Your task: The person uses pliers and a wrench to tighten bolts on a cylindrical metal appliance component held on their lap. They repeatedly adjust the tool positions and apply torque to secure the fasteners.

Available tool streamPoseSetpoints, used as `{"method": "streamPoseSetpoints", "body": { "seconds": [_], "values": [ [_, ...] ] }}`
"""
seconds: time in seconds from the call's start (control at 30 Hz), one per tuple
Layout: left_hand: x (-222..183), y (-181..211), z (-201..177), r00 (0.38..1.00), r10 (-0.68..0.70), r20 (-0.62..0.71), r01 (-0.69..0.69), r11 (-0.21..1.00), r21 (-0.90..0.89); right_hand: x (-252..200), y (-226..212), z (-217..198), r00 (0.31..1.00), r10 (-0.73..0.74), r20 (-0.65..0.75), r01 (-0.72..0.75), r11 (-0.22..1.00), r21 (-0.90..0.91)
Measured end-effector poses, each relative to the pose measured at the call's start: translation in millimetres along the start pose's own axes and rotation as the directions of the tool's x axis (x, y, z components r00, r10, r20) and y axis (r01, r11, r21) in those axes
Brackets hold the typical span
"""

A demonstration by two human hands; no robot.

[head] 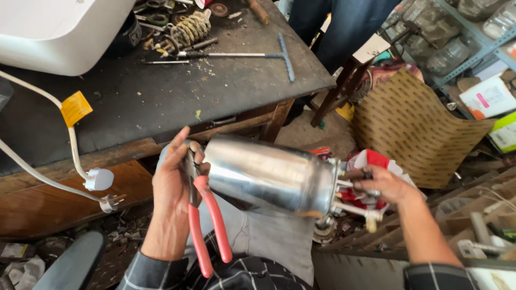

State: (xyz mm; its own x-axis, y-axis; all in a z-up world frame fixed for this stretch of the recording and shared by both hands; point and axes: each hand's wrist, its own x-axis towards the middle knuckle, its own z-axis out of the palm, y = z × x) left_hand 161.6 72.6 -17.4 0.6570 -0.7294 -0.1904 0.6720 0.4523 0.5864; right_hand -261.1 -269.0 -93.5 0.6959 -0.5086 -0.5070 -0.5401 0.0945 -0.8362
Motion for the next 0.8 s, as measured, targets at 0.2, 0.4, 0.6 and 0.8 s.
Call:
{"method": "streamPoseSetpoints", "body": {
  "seconds": [0.2, 0.4, 0.6, 0.8],
  "values": [
    [-13.5, 7.6, 22.3, 0.999, -0.046, 0.003, 0.046, 0.986, -0.159, 31.5, 35.0, -29.0, 0.985, -0.057, 0.163, 0.007, 0.957, 0.291],
    [-13.9, -1.0, 44.9, 0.991, -0.130, 0.034, 0.134, 0.979, -0.154, 33.0, 68.4, -40.4, 0.991, -0.072, 0.111, 0.031, 0.942, 0.335],
    [-9.8, -4.2, 54.6, 0.980, -0.140, 0.141, 0.166, 0.966, -0.196, 47.8, 58.0, -25.2, 0.991, -0.078, 0.113, 0.030, 0.927, 0.374],
    [6.9, -16.6, 48.5, 0.970, -0.194, 0.150, 0.222, 0.953, -0.204, 57.9, -10.7, 11.8, 0.984, -0.057, 0.170, 0.058, 0.998, -0.004]
  ]
}}
